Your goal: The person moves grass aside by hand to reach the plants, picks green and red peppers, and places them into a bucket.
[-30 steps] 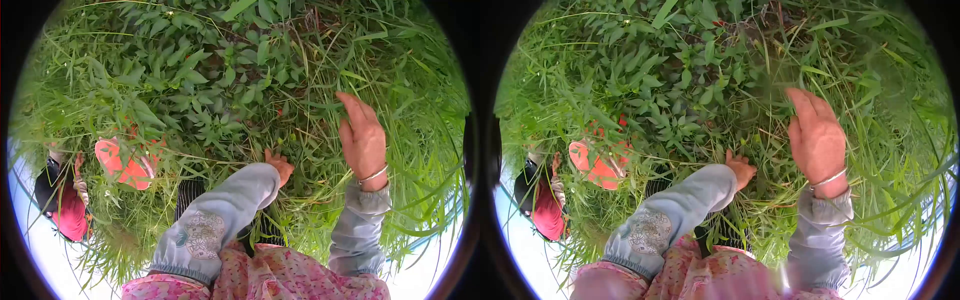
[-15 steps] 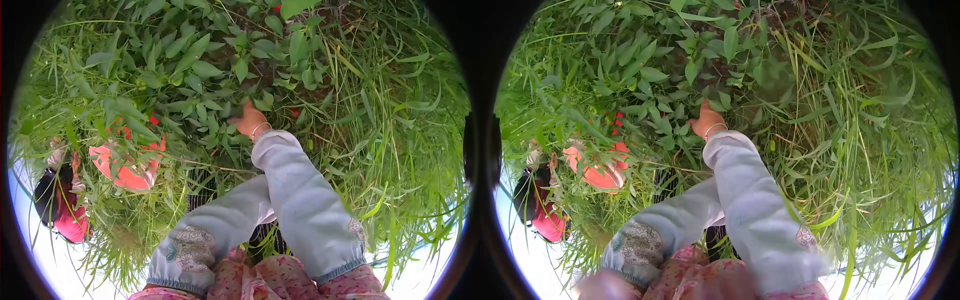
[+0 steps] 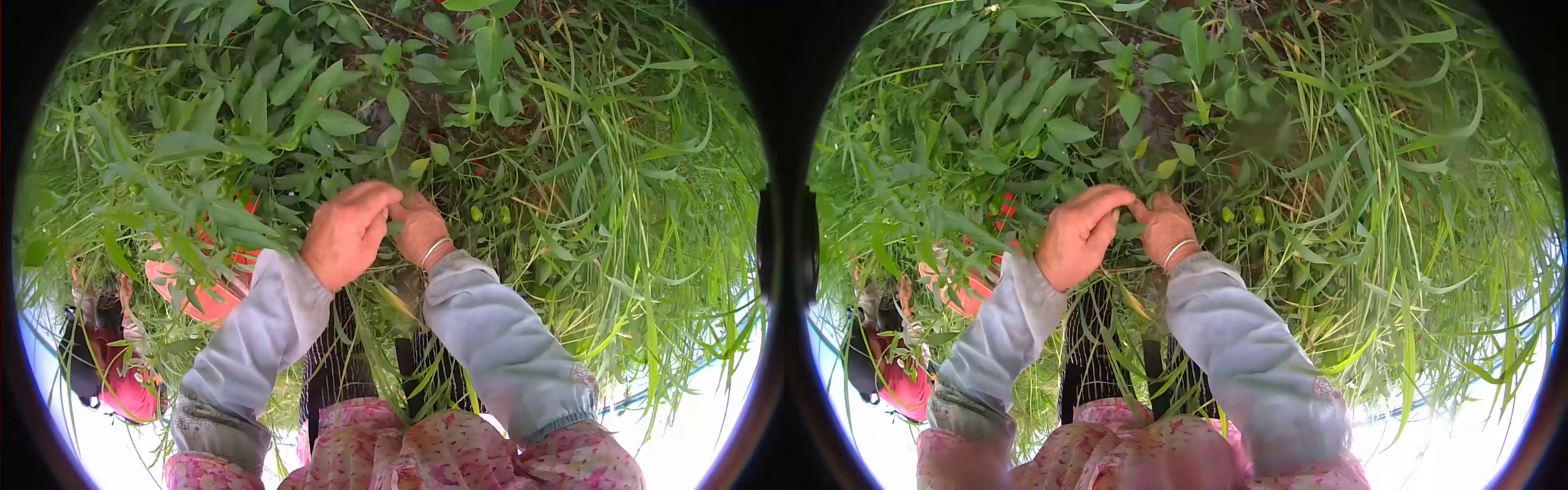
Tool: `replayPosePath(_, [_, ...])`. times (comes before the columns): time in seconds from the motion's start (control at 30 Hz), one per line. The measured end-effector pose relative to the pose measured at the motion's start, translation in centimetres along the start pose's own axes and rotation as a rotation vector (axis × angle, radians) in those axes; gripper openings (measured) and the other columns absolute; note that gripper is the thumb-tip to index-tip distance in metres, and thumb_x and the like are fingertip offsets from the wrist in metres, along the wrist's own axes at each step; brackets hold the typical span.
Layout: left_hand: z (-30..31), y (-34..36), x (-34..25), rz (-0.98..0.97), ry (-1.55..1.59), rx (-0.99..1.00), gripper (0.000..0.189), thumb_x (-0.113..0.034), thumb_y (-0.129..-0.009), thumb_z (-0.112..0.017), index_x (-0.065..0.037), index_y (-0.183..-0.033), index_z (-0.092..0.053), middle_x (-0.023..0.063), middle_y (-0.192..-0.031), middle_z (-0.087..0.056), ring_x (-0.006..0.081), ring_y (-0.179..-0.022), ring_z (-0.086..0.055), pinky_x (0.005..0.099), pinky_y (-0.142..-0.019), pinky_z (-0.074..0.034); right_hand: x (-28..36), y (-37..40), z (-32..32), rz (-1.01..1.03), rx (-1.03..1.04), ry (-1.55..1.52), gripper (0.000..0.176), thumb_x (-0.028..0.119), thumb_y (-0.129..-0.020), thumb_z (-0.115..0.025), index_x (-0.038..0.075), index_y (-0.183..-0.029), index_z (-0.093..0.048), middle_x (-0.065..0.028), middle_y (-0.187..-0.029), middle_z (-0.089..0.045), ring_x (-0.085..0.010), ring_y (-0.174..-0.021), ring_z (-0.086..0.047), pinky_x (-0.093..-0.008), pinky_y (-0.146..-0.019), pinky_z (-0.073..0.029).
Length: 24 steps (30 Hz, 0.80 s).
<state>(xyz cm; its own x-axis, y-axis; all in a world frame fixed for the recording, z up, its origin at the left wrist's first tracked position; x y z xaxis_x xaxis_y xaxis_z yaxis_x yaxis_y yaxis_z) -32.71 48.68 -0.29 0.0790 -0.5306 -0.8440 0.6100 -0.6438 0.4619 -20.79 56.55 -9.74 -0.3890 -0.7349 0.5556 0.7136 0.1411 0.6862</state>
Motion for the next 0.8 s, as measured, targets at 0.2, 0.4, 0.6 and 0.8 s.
replayPosePath(0.2, [-1.1, -7.4, 9.4, -0.025, -1.088, 0.279, 0.047, 0.001, -0.068, -0.06, -0.005, -0.114, -0.054, 0.0124, -0.113, -0.053, 0.0328, -0.108, -0.048, 0.0408, -0.089, -0.043, 0.8, 0.9, 0.3, 0.079, 0.025, 0.2, 0.053, 0.008, -0.079, -0.048, 0.018, -0.131, -0.042, -0.0219, -0.13, -0.04, -0.0337, -0.123, -0.038, -0.0399, -0.096, -0.036])
replayPosePath(0.4, [3.2, -4.1, 14.0, -0.219, -1.072, 0.247, 0.05, 0.0, -0.069, -0.063, -0.01, -0.117, -0.052, 0.0116, -0.106, -0.054, 0.0316, -0.105, -0.048, 0.0406, -0.089, -0.041, -0.5, 2.6, -1.6, 0.069, 0.159, 0.17, 0.044, 0.01, -0.08, -0.047, 0.016, -0.124, -0.05, -0.014, -0.139, -0.033, -0.0318, -0.13, -0.029, -0.0415, -0.101, -0.031])
replayPosePath(0.6, [5.0, -5.3, 13.8, 0.151, -0.818, 0.276, 0.047, -0.002, -0.076, -0.06, -0.012, -0.12, -0.05, 0.0151, -0.113, -0.053, 0.0346, -0.108, -0.048, 0.0424, -0.092, -0.04, -3.1, 5.0, -1.4, 0.012, 0.27, 0.171, 0.041, 0.009, -0.079, -0.048, 0.02, -0.118, -0.056, -0.0136, -0.133, -0.041, -0.0283, -0.127, -0.035, -0.041, -0.102, -0.03])
replayPosePath(0.8, [5.4, -4.1, 13.8, 0.026, -0.669, 0.218, 0.04, 0.002, -0.074, -0.059, -0.006, -0.112, -0.054, 0.0139, -0.111, -0.054, 0.033, -0.109, -0.048, 0.0399, -0.093, -0.04, -7.2, 8.3, 0.7, -0.017, 0.305, 0.165, 0.039, 0.008, -0.075, -0.05, 0.021, -0.11, -0.061, -0.0107, -0.128, -0.047, -0.028, -0.121, -0.04, -0.0396, -0.101, -0.033])
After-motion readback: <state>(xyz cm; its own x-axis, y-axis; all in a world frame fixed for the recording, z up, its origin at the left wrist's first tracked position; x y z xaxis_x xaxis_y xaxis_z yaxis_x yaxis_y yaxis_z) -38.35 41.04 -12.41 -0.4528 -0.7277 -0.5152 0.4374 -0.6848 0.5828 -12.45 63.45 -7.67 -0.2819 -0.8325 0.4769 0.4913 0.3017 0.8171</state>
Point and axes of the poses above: each hand's wrist, its own y-axis away from the middle knuckle, its own z-axis out of the back of the hand, x = y × z, the point moved 5 cm from there along -y, towards the middle knuckle
